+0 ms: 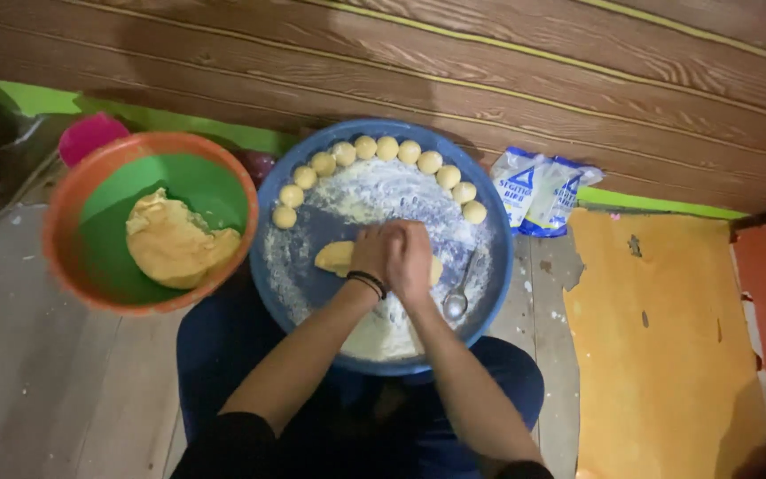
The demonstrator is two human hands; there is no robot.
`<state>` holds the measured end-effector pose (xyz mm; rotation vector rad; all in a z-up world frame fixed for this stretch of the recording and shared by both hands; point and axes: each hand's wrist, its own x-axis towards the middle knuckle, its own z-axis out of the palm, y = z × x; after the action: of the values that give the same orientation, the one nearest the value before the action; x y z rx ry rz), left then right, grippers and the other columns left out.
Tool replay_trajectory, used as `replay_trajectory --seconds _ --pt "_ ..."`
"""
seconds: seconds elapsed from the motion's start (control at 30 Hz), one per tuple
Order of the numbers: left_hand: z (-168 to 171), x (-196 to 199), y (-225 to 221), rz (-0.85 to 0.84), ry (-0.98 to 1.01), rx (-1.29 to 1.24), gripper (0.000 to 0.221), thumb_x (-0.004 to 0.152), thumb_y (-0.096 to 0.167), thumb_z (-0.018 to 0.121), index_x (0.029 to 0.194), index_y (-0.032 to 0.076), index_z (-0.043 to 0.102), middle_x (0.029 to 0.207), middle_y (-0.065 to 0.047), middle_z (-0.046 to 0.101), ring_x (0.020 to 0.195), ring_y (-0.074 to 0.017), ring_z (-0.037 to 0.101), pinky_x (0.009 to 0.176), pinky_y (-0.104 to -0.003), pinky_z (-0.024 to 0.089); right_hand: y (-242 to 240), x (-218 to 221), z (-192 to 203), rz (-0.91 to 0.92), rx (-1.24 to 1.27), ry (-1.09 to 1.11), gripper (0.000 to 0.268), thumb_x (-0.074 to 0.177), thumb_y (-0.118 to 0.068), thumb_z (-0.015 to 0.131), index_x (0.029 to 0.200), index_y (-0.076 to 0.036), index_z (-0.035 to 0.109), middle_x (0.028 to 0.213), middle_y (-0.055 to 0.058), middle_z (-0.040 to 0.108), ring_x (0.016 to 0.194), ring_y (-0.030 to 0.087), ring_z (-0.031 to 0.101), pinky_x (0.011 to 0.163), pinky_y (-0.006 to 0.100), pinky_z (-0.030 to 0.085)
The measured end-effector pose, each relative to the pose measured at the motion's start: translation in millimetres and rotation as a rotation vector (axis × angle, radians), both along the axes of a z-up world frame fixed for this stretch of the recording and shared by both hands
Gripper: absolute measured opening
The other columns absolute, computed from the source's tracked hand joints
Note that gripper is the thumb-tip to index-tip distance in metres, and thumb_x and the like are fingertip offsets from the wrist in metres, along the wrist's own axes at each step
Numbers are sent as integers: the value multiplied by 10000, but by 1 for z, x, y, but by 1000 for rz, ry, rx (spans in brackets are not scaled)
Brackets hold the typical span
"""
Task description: Rolling small pieces of dough into balls and arranging them in a circular pattern in a tray dusted with flour.
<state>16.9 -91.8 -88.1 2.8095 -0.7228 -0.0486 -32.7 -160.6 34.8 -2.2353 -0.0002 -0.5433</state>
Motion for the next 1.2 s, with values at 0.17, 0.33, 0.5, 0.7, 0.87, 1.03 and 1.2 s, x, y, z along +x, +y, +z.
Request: replay_trajectory --seconds 0.17,0.33,0.5,0.7,0.87,1.03,1.2 --pt "55 15 13 -57 168 -26 268 978 289 578 1183 135 654 1236 -64 696 1215 -231 571 1096 -380 346 12 21 -15 -195 159 85 210 1034 -173 462 1052 -197 670 955 71 650 936 326 639 877 453 511" --pt "71 21 5 -43 99 -52 136 972 246 588 937 139 664 927 -57 692 983 -229 616 1024 -393 353 1 34 -25 -223 206 14 192 979 -124 519 1048 -179 691 928 116 663 901 376 656 817 459 524" --pt "101 27 8 30 83 -197 314 991 185 605 695 136 509 686 -43 570 724 -173 506 893 -343 354 -2 46 -33 -249 332 -31 219 1023 -174 498 1088 -165 706 870 95 672 815 283 666 759 405 540" --pt "20 46 10 -14 -125 -286 153 1001 252 476 1084 152 557 636 -65 524 629 -209 541 753 -366 420 -8 62 -41 -273 372 97 219 1034 -301 524 1092 -209 714 885 121 712 819 298 678 743 443 549" --pt "80 33 31 -1 130 -382 406 937 176 522 1333 109 586 1203 -143 650 1152 -349 618 1009 -473 481 -26 48 -16 -153 307 275 308 1010 -389 582 1174 -150 687 1067 198 687 1012 408 673 865 523 567" --pt "84 -7 81 -278 165 -92 823 979 512 541 1645 178 190 1474 -160 449 1349 -380 467 1156 -578 292 -39 -17 -8 256 -440 360 706 925 -326 675 1559 -151 420 1403 169 518 1403 410 434 1154 638 336" --pt "24 16 72 -273 -389 -49 902 874 731 560 1552 156 410 1169 -122 576 1106 -311 578 970 -511 462 -44 -7 -23 247 -734 168 818 908 -488 638 1582 -105 376 1388 171 530 1347 359 497 1104 561 354"
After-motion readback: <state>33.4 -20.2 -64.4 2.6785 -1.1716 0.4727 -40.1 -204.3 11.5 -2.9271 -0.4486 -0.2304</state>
